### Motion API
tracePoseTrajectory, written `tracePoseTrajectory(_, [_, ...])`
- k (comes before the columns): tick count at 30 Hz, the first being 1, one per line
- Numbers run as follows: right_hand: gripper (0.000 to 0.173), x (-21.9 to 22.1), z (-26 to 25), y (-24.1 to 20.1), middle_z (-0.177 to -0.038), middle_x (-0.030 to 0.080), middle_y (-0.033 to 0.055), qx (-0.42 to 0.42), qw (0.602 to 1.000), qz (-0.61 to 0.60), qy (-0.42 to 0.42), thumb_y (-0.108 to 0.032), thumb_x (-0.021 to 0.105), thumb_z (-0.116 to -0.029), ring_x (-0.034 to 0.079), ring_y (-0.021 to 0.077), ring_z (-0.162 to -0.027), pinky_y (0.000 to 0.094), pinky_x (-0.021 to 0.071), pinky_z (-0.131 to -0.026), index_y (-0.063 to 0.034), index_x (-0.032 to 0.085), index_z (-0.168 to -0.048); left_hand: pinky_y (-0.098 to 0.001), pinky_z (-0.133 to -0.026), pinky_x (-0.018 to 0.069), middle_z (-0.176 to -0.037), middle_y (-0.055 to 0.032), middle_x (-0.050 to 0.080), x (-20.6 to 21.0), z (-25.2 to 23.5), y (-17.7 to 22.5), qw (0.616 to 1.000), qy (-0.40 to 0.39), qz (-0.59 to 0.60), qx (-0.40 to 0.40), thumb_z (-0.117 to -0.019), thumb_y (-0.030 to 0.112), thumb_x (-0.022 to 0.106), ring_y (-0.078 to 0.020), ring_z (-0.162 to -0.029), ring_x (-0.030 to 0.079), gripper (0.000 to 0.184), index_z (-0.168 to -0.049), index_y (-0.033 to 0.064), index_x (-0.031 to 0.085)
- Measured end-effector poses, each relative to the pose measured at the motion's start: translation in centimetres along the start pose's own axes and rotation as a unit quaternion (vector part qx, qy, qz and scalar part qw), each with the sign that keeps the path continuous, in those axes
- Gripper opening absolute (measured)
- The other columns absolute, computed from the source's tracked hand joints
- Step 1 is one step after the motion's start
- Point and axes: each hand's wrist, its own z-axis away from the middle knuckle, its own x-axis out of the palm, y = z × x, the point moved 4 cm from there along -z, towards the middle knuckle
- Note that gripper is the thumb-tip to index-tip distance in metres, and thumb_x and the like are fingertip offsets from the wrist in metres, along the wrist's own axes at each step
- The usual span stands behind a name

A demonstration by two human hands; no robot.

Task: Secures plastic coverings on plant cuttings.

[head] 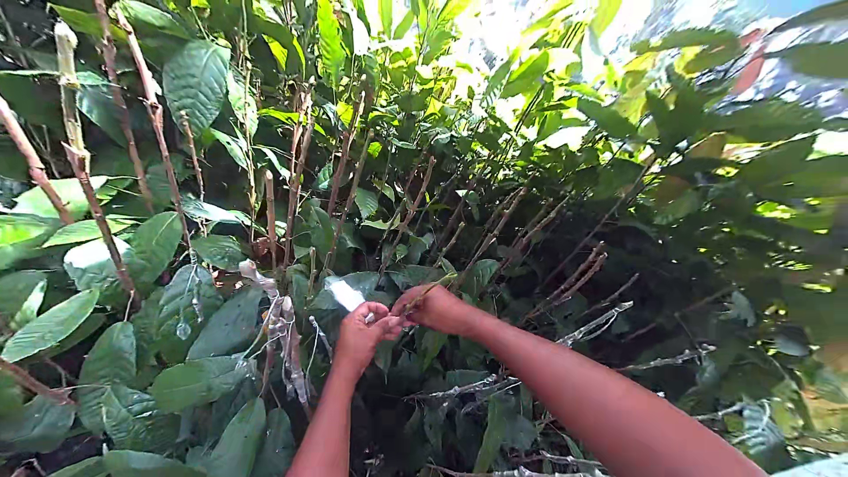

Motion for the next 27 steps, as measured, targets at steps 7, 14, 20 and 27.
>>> tracePoseTrajectory(7, [0.025, 2.7, 2.7, -3.1, -0.106, 0.071, 0.0165, 0.15, 0.988, 0.03, 0.032, -0.015, 0.054, -0.1048, 0.072, 0.0264, -0.092, 0.0454, 0.0589, -0.088, 0.0016, 0.065, -0.121, -0.0323, -0.08, 0.0597, -0.094, -0.0051, 0.075, -0.4, 0.5, 1.5, 0.962, 0.029, -0.254, 0.094, -0.1015, 0.015, 0.06, -0.0107, -0.081, 0.07, 0.02, -0.11, 0.003, 0.074])
tracePoseTrajectory(14, [0.024, 3.1, 6.2, -9.7, -0.101, 0.072, 0.018, 0.025, 0.989, 0.081, -0.125, -0.011, 0.061, -0.1012, 0.072, 0.0315, -0.083, 0.0531, 0.0592, -0.078, -0.0015, 0.066, -0.122, -0.0425, -0.093, 0.0551, -0.103, -0.0157, 0.073, 2.3, 3.2, 0.5, 0.965, -0.105, -0.234, 0.059, -0.096, 0.008, 0.061, -0.0211, -0.096, 0.07, 0.024, -0.114, -0.006, 0.07])
tracePoseTrajectory(20, [0.037, -3.4, 3.0, -1.5, -0.123, 0.065, 0.0281, 0.128, 0.926, 0.348, -0.066, -0.014, 0.057, -0.1008, 0.059, 0.0516, -0.12, 0.0691, 0.0487, -0.094, -0.0131, 0.061, -0.137, -0.0345, -0.086, 0.0596, -0.096, -0.0089, 0.076, -0.1, 2.9, 0.7, 0.969, -0.067, -0.237, 0.004, -0.0925, 0.01, 0.073, -0.0136, -0.087, 0.072, 0.017, -0.107, -0.0002, 0.074])
tracePoseTrajectory(27, [0.023, 6.0, 10.0, -9.0, -0.097, 0.073, 0.0238, -0.064, 0.964, 0.258, -0.029, -0.013, 0.055, -0.1043, 0.073, 0.0451, -0.088, 0.0627, 0.0579, -0.076, -0.0023, 0.069, -0.119, -0.0355, -0.081, 0.0606, -0.094, -0.0135, 0.074, 1.1, 3.1, 1.8, 0.98, 0.021, -0.194, -0.024, -0.0934, 0.004, 0.069, -0.0172, -0.081, 0.072, 0.015, -0.105, -0.0049, 0.072])
